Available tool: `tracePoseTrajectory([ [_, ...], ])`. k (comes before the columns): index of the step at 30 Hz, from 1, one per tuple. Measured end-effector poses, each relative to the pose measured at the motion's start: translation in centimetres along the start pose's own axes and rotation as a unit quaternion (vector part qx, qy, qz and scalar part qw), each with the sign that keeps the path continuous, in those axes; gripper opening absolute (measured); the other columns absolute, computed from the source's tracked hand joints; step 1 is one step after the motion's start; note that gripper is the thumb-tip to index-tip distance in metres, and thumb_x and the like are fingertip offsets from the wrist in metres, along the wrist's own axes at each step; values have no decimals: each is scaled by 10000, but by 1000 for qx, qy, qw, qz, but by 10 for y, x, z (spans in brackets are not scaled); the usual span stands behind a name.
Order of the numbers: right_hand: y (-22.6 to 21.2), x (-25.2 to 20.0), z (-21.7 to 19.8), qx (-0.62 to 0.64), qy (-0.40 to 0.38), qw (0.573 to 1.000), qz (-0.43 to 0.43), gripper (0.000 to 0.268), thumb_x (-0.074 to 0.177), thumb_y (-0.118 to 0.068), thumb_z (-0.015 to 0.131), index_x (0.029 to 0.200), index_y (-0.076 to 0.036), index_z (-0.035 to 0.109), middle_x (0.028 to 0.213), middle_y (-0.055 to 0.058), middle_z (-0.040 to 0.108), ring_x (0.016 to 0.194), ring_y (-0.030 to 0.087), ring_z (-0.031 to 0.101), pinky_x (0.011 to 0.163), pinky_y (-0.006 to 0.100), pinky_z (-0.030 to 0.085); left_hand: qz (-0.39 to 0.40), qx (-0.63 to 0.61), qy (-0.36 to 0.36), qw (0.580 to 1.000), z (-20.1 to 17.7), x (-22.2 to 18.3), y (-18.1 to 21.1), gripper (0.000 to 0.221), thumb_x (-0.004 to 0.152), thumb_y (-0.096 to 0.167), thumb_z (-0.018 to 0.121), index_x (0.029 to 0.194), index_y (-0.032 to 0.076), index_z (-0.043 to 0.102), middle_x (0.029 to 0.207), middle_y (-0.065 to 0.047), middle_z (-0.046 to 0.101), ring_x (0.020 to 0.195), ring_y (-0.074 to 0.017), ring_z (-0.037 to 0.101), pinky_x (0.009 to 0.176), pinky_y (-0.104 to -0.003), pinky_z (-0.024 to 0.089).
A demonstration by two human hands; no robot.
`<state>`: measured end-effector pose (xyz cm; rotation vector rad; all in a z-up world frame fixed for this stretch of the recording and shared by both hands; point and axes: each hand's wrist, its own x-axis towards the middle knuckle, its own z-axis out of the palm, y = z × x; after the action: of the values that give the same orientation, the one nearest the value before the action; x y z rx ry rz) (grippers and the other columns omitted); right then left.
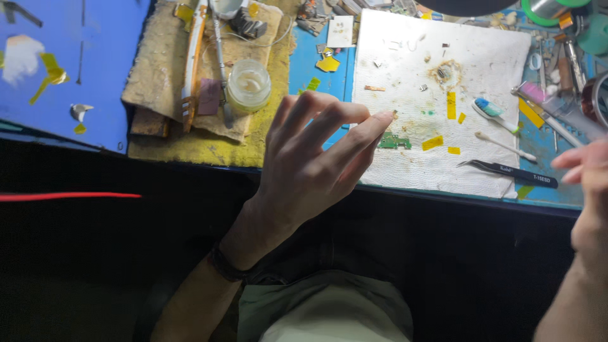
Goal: The person cleans a circuit board with a cotton swab and then applies a substance to it using a syringe while holding the board with tweezers.
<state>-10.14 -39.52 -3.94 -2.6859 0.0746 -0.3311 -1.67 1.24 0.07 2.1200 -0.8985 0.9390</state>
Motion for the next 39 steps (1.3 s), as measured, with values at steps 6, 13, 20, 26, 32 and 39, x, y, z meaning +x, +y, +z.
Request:
tracePoseTrajectory([
  [6, -135, 6, 39, 434, 111, 892, -54, 230, 1208, -239, 624, 1336, -54, 574, 1083, 120, 689, 852, 243, 761, 650, 284, 595, -137, 211, 7, 968, -53, -23, -29, 622, 1117, 286, 1004, 1545, 144, 574, 1385, -76, 674, 1268, -310, 549, 1106, -472, 543],
  [13, -240, 49, 54, 373, 114, 889, -239, 103, 1139, 35, 712, 1153, 73, 617, 1035, 212, 709, 865, 328, 808, 697, 354, 643, -172, 165, -44, 970, -53, -31, -48, 895, 952, 200, 1124, 1561, 56, 483, 1355, -56, 770, 1428, -303, 560, 1297, -663, 238],
  [20, -286, 71, 60, 244, 64, 902, -351, 110, 1094, 136, 779, 1110, 42, 724, 935, 151, 744, 732, 213, 631, 666, 313, 507, -169, 176, -21, 970, -53, -29, -42, 795, 935, 170, 1149, 1488, 78, 586, 1340, 10, 785, 1387, -299, 595, 1277, -722, 97],
  [26, -285, 76, 73, 218, 81, 896, -378, 103, 1106, 101, 782, 1127, 17, 727, 953, 148, 764, 797, 240, 680, 659, 321, 528, -173, 175, -29, 969, -52, -29, -40, 861, 880, 137, 1163, 1511, 88, 579, 1319, 8, 772, 1373, -290, 584, 1285, -728, 101],
  [32, -284, 74, 66, 235, 89, 890, -380, 110, 1084, 154, 770, 1070, 70, 701, 933, 173, 756, 750, 246, 643, 673, 334, 517, -180, 178, -30, 967, -51, -30, -41, 872, 869, 128, 1164, 1517, 94, 583, 1270, 26, 762, 1359, -286, 598, 1284, -736, 118],
  [39, -285, 74, 70, 219, 71, 898, -376, 117, 1100, 121, 795, 1113, 22, 733, 917, 129, 742, 758, 235, 629, 666, 320, 505, -179, 183, -33, 966, -51, -32, -41, 883, 882, 157, 1175, 1528, 71, 579, 1318, -16, 747, 1359, -310, 606, 1278, -748, 104],
])
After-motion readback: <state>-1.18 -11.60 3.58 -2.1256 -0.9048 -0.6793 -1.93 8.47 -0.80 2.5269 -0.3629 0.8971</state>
